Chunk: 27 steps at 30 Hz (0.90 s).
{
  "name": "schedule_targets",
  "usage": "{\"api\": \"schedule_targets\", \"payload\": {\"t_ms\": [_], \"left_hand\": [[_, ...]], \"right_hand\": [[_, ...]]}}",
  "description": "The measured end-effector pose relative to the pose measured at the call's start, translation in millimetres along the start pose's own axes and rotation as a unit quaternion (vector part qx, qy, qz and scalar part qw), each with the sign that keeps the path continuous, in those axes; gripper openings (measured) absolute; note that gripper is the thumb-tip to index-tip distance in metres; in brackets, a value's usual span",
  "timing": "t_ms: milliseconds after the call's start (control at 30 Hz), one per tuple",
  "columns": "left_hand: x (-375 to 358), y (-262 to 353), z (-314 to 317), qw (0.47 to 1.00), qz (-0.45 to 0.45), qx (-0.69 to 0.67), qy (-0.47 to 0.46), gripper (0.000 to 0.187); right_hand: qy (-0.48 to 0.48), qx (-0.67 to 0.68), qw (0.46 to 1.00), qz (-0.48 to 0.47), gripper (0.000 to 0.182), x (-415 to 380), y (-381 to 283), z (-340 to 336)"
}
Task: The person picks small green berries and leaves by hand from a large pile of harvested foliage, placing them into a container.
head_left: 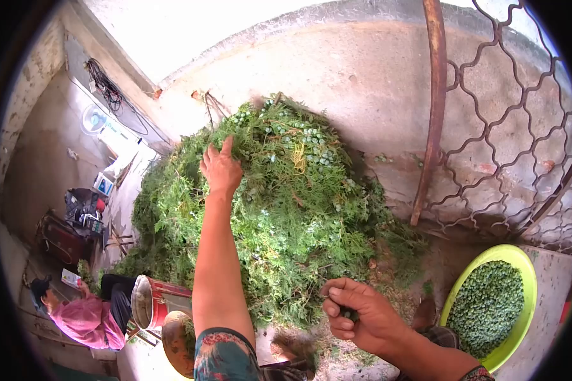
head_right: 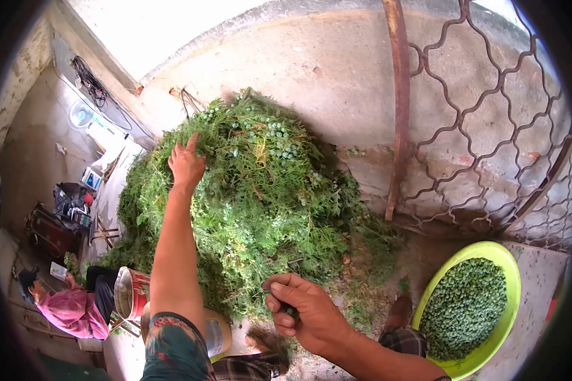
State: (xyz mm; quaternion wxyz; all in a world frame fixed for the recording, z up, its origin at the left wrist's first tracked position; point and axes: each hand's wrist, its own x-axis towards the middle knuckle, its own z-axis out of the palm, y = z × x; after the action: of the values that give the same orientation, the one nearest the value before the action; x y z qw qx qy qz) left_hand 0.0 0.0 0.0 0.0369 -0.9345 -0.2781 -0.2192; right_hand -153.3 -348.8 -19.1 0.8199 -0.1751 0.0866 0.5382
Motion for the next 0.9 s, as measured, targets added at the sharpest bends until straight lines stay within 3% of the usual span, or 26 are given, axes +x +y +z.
{"api": "schedule_targets", "payload": {"t_ms": [67,100,200,267,300,367,433,500,533,600,633,667,800,833,900], "left_hand": [[2.3,7.5,-11.6,0.99,-0.026,0.101,-0.091,0.037],[15.9,3.6,-33.9,0.992,-0.029,0.088,-0.09,0.026],[9.4,-13.2,-33.8,0.996,0.045,0.073,-0.018,0.025],[20.4,-31.5,-26.1,0.994,0.018,-0.104,0.038,0.023],[19.9,-37.6,-23.3,0.994,0.018,-0.105,0.037,0.023],[16.3,-51.7,-17.9,0.937,-0.01,-0.344,0.067,0.02],[-2.4,-36.6,-34.8,0.923,-0.041,-0.38,0.043,0.018],[-17.4,-29.6,-37.1,0.888,-0.219,-0.404,-0.003,0.018],[-13.2,-41.3,-22.3,0.846,-0.272,-0.457,-0.035,0.027],[-9.1,-54.4,17.6,0.87,-0.283,-0.403,0.003,0.032],[-15.9,-37.5,3.3,0.889,-0.292,-0.35,0.041,0.038],[-33.6,-14.8,-3.3,0.94,-0.236,-0.208,0.134,0.045],[-60.6,34.4,-3.8,0.929,-0.199,-0.2,0.239,0.052],[-58.5,34.4,6.5,0.93,-0.197,-0.201,0.236,0.052],[-53.1,33.0,18.1,0.963,-0.177,-0.169,0.114,0.045]], "right_hand": [[0.006,-0.002,1.0,-0.003,0.015,-3.9,0.7,2.0],[-0.015,0.006,1.0,-0.007,0.015,3.7,0.8,1.3],[-0.009,0.007,1.0,-0.004,0.014,-4.7,-0.2,1.2],[-0.012,0.008,1.0,-0.009,0.014,-6.5,-0.9,0.9],[-0.011,0.008,1.0,-0.009,0.014,-8.0,0.1,0.7],[-0.015,0.004,1.0,-0.012,0.014,-9.2,2.1,1.1],[-0.018,-0.002,1.0,-0.011,0.013,-9.9,4.1,2.2],[-0.014,-0.008,1.0,-0.009,0.013,-15.5,6.2,0.6],[-0.011,0.001,1.0,-0.008,0.013,-16.6,6.6,0.9],[-0.009,0.01,1.0,-0.007,0.012,-17.7,8.2,1.5],[-0.01,0.009,1.0,-0.007,0.012,-17.4,8.4,1.2],[-0.012,0.006,1.0,-0.009,0.012,-17.1,7.3,1.0],[0.0,0.003,1.0,-0.006,0.012,-19.4,6.8,4.1],[-0.001,0.0,1.0,-0.002,0.012,-20.9,6.2,5.4],[0.001,-0.003,1.0,0.002,0.013,-24.3,6.3,4.1]]}}
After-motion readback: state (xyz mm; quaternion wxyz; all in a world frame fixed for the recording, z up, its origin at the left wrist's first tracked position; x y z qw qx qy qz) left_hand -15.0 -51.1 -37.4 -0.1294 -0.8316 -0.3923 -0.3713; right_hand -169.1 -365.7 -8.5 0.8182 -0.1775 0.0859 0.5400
